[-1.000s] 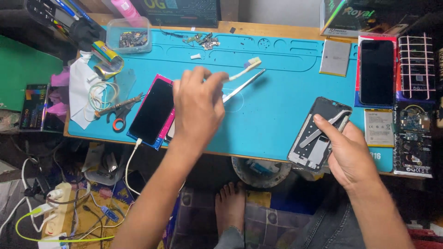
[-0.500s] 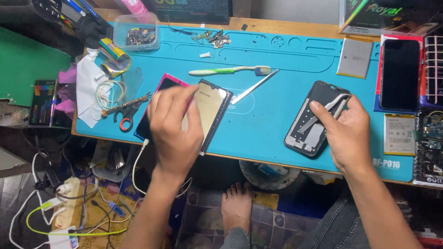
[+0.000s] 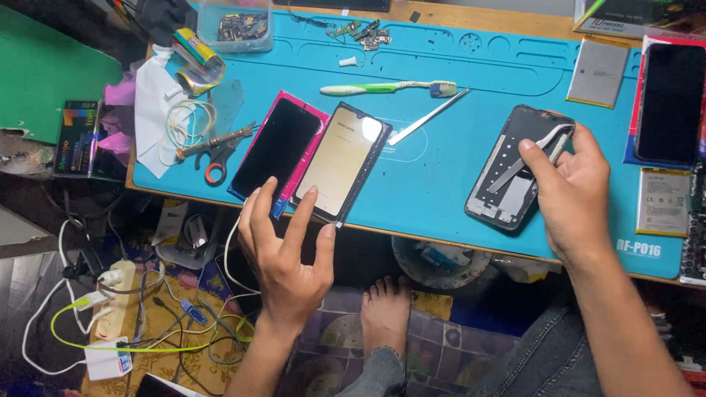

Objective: Applying adhesive strips and cleaning the internal frame of a mobile phone during a repair process.

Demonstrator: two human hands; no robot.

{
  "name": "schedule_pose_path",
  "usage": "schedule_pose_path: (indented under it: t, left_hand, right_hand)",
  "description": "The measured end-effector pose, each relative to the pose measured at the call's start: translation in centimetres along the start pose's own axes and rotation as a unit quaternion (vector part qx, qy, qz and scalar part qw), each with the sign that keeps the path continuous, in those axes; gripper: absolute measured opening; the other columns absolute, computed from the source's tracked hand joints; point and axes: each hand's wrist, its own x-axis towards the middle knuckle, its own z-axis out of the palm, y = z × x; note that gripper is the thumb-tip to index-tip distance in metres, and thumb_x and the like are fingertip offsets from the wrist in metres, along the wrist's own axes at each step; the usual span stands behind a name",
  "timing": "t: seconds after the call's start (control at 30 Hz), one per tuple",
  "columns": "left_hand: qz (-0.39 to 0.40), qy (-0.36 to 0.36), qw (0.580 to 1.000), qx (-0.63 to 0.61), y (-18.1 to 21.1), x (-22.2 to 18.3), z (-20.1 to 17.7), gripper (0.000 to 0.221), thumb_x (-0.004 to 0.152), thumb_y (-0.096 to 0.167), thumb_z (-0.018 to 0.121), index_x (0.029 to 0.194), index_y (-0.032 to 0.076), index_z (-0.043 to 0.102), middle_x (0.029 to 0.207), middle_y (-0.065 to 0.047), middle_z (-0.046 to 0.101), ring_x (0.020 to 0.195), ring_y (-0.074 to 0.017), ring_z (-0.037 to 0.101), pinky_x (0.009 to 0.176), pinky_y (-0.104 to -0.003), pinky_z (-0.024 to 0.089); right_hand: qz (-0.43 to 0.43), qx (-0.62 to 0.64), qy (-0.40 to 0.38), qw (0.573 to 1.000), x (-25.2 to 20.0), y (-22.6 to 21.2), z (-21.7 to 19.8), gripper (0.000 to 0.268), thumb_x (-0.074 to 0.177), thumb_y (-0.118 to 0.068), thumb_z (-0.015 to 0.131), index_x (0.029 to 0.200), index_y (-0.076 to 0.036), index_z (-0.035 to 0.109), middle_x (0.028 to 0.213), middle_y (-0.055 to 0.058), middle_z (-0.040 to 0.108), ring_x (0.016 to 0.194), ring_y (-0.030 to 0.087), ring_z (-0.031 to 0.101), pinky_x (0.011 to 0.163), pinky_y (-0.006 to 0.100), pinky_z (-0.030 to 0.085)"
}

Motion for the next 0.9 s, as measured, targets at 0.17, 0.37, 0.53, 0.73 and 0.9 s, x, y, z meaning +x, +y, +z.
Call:
schedule_pose_path:
  t: [0.17, 0.37, 0.53, 0.73, 0.9]
  left_hand:
    - [-0.003, -0.003, 0.989, -0.147, 5.4, 1.8, 0.8, 0.031, 0.102, 0.019, 0.071, 0.127, 0.001, 0.073, 0.13, -0.022, 0.066, 0.12, -0.041, 0.062, 0.103, -0.053, 0.054]
    - [-0.007, -0.126, 0.945, -0.301, 10.8, 3.0, 5.3, 0.043, 0.104, 0.021, 0.07, 0.141, 0.001, 0.06, 0.119, -0.02, 0.066, 0.105, -0.0399, 0.069, 0.083, -0.05, 0.057]
    - [-0.041, -0.131, 0.941, -0.309, 11.0, 3.1, 7.2, 0.032, 0.106, 0.016, 0.067, 0.135, 0.003, 0.07, 0.101, -0.015, 0.071, 0.083, -0.0347, 0.08, 0.062, -0.041, 0.065]
    - [-0.059, -0.152, 0.926, -0.34, 10.3, 3.5, 6.8, 0.028, 0.108, 0.01, 0.063, 0.131, -0.004, 0.069, 0.101, -0.021, 0.073, 0.087, -0.039, 0.08, 0.062, -0.044, 0.067]
    - [-0.033, -0.154, 0.935, -0.319, 10.7, 3.9, 6.5, 0.028, 0.106, 0.017, 0.068, 0.13, 0.003, 0.072, 0.101, -0.017, 0.073, 0.087, -0.037, 0.081, 0.061, -0.045, 0.067]
  right_hand:
    - [0.058, 0.045, -0.008, 0.997, -1.4, -1.6, 1.3, 0.039, 0.105, -0.013, 0.067, 0.143, -0.01, 0.059, 0.123, 0.009, 0.076, 0.101, 0.015, 0.075, 0.087, 0.035, 0.069]
    - [0.091, 0.035, -0.043, 0.994, -3.8, -3.2, 2.8, 0.033, 0.103, -0.015, 0.071, 0.134, -0.01, 0.063, 0.104, 0.011, 0.077, 0.081, 0.014, 0.071, 0.068, 0.033, 0.063]
    - [0.03, 0.06, -0.049, 0.997, -3.2, 0.1, 1.3, 0.04, 0.109, -0.015, 0.068, 0.145, 0.0, 0.058, 0.092, 0.02, 0.071, 0.078, 0.023, 0.075, 0.067, 0.045, 0.07]
    - [0.043, 0.045, -0.055, 0.997, -3.7, -0.6, 1.9, 0.037, 0.111, -0.009, 0.061, 0.146, 0.002, 0.057, 0.091, 0.02, 0.07, 0.078, 0.022, 0.073, 0.068, 0.045, 0.068]
    - [0.025, 0.058, -0.045, 0.997, -3.5, -1.6, 2.3, 0.049, 0.099, -0.005, 0.078, 0.143, 0.0, 0.058, 0.09, 0.017, 0.071, 0.076, 0.023, 0.077, 0.065, 0.042, 0.07]
